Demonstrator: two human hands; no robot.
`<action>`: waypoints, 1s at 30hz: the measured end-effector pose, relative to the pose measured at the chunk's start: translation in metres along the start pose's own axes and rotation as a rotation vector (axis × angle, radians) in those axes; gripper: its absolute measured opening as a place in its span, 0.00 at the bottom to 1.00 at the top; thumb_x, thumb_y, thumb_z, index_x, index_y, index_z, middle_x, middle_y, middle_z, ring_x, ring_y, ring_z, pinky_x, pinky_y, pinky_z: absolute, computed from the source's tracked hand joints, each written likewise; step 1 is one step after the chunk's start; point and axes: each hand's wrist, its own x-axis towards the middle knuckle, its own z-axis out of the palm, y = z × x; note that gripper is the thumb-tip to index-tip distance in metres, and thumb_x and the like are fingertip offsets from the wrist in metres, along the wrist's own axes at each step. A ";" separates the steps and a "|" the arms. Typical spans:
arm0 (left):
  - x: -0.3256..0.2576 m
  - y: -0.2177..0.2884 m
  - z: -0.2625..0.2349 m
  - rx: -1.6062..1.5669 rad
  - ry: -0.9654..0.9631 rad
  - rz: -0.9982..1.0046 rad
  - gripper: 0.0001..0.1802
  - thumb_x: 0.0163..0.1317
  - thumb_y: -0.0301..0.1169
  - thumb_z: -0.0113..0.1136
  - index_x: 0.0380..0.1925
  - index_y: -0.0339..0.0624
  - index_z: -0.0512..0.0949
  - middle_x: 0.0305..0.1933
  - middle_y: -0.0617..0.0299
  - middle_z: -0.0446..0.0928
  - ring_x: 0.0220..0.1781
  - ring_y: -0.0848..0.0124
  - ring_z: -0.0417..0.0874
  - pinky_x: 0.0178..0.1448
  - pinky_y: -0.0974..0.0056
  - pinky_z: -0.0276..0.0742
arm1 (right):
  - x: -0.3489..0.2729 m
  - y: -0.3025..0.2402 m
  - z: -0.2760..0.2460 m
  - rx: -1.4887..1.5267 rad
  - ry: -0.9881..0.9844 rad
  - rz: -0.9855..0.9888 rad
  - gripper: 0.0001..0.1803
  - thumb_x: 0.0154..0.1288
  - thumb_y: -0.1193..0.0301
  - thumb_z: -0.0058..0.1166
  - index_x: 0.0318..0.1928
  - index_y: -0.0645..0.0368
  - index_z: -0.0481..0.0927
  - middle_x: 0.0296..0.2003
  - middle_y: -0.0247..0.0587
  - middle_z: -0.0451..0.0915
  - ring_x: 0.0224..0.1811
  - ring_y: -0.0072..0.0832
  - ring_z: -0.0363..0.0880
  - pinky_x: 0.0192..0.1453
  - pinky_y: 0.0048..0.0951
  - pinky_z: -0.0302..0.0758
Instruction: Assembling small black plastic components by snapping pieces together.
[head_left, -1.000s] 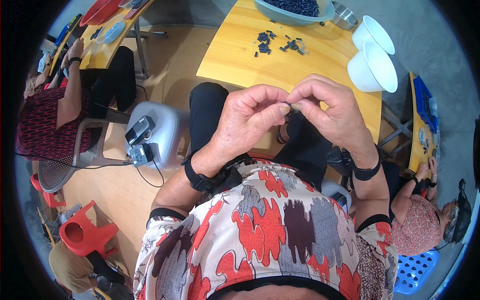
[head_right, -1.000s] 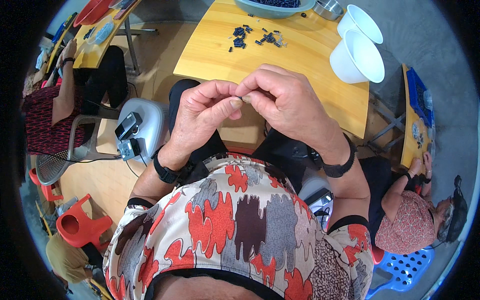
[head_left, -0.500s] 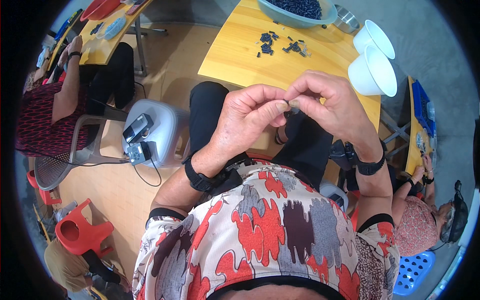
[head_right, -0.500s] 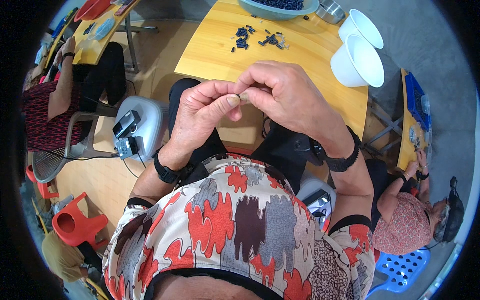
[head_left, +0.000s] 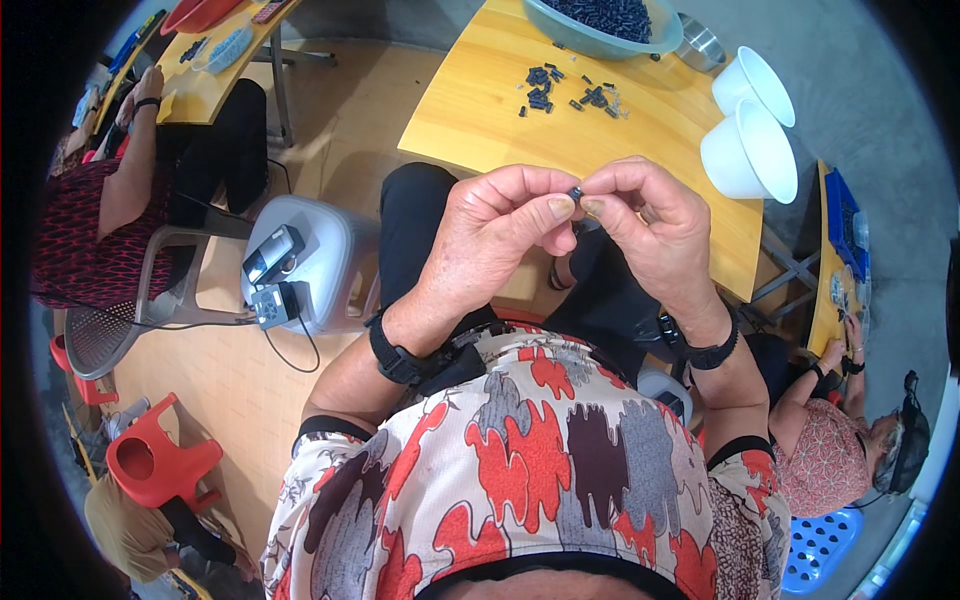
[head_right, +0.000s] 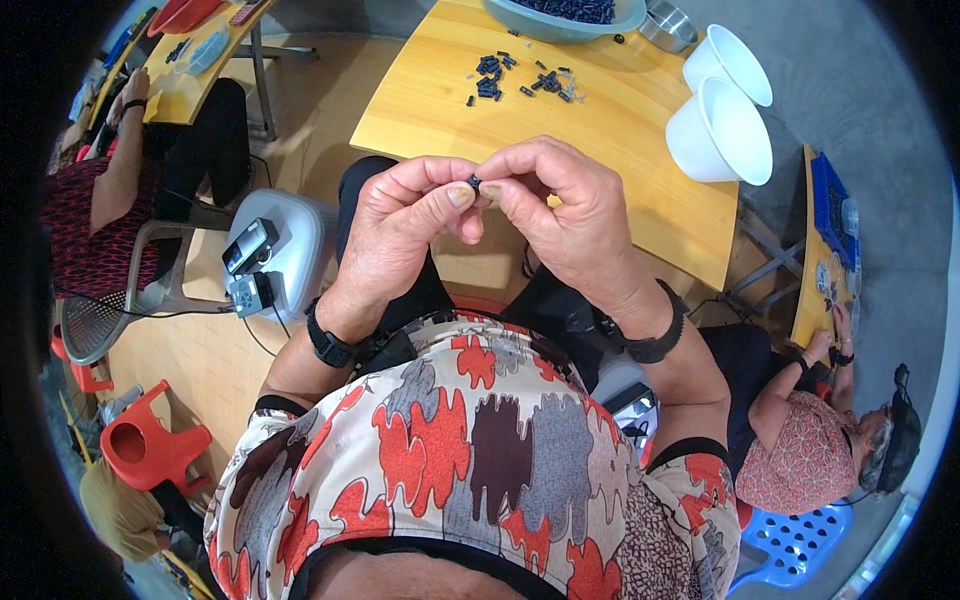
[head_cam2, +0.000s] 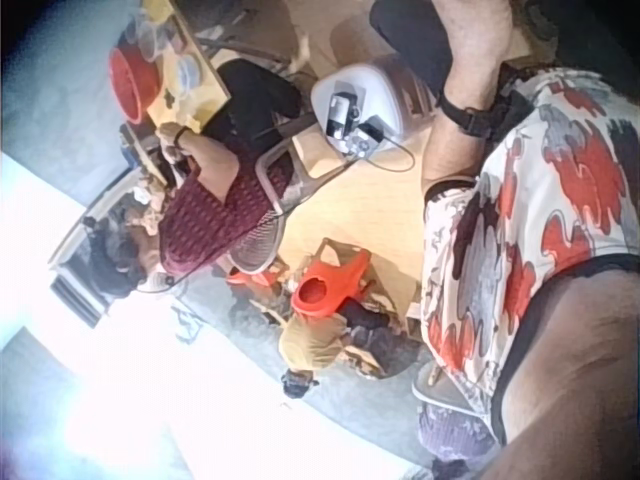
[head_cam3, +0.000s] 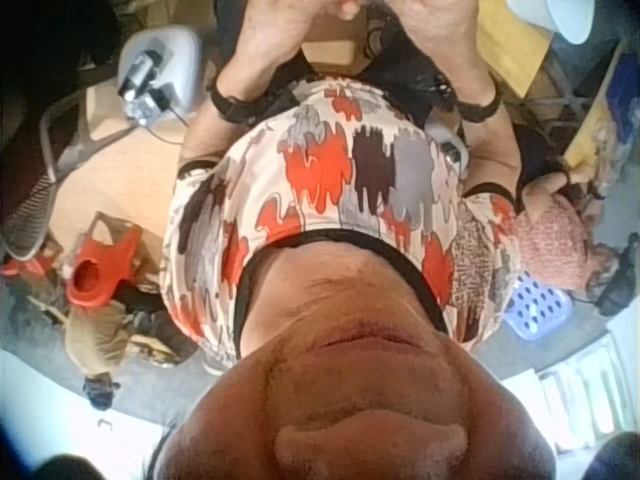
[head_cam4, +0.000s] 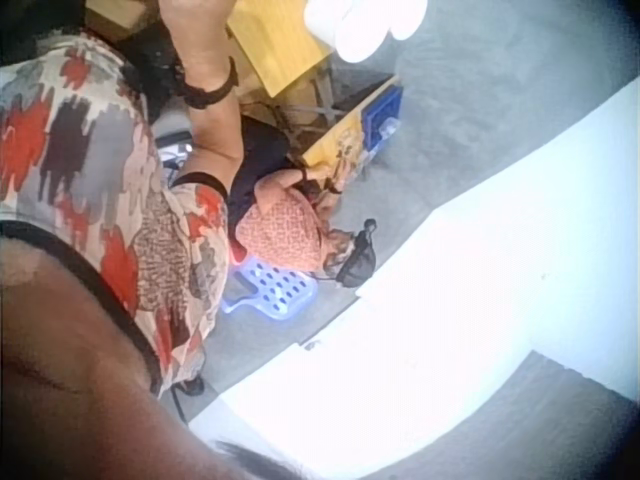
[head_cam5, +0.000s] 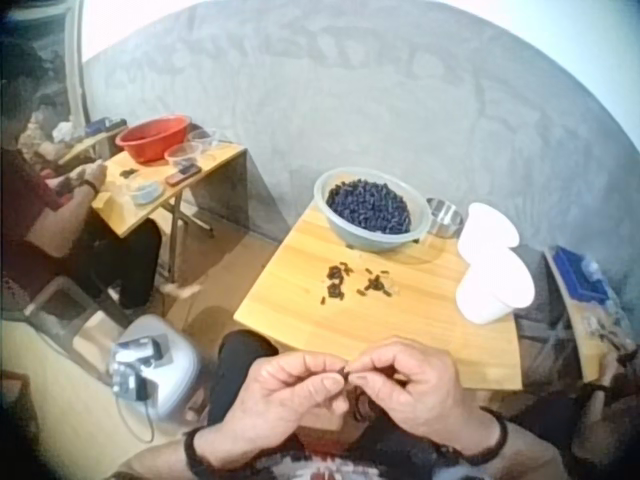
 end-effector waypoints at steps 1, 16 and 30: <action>0.001 0.000 -0.001 -0.002 0.001 -0.002 0.09 0.62 0.26 0.54 0.40 0.33 0.76 0.34 0.61 0.79 0.29 0.80 0.79 0.35 0.76 0.77 | 0.002 -0.002 0.000 -0.058 -0.008 -0.026 0.05 0.56 0.81 0.55 0.34 0.64 0.78 0.29 0.36 0.78 0.29 0.19 0.78 0.33 0.18 0.74; 0.004 -0.002 -0.005 0.035 0.007 -0.050 0.10 0.61 0.26 0.55 0.42 0.33 0.76 0.34 0.61 0.79 0.31 0.79 0.80 0.37 0.75 0.78 | 0.001 0.008 0.005 0.057 -0.005 0.079 0.05 0.57 0.80 0.54 0.35 0.63 0.76 0.29 0.35 0.79 0.30 0.17 0.78 0.34 0.18 0.75; 0.010 -0.010 -0.018 0.036 0.094 -0.036 0.09 0.61 0.26 0.54 0.40 0.36 0.76 0.35 0.59 0.79 0.30 0.75 0.79 0.37 0.71 0.77 | 0.017 0.076 -0.022 -0.133 -0.079 0.238 0.06 0.57 0.75 0.55 0.34 0.64 0.77 0.28 0.35 0.80 0.30 0.18 0.77 0.36 0.21 0.74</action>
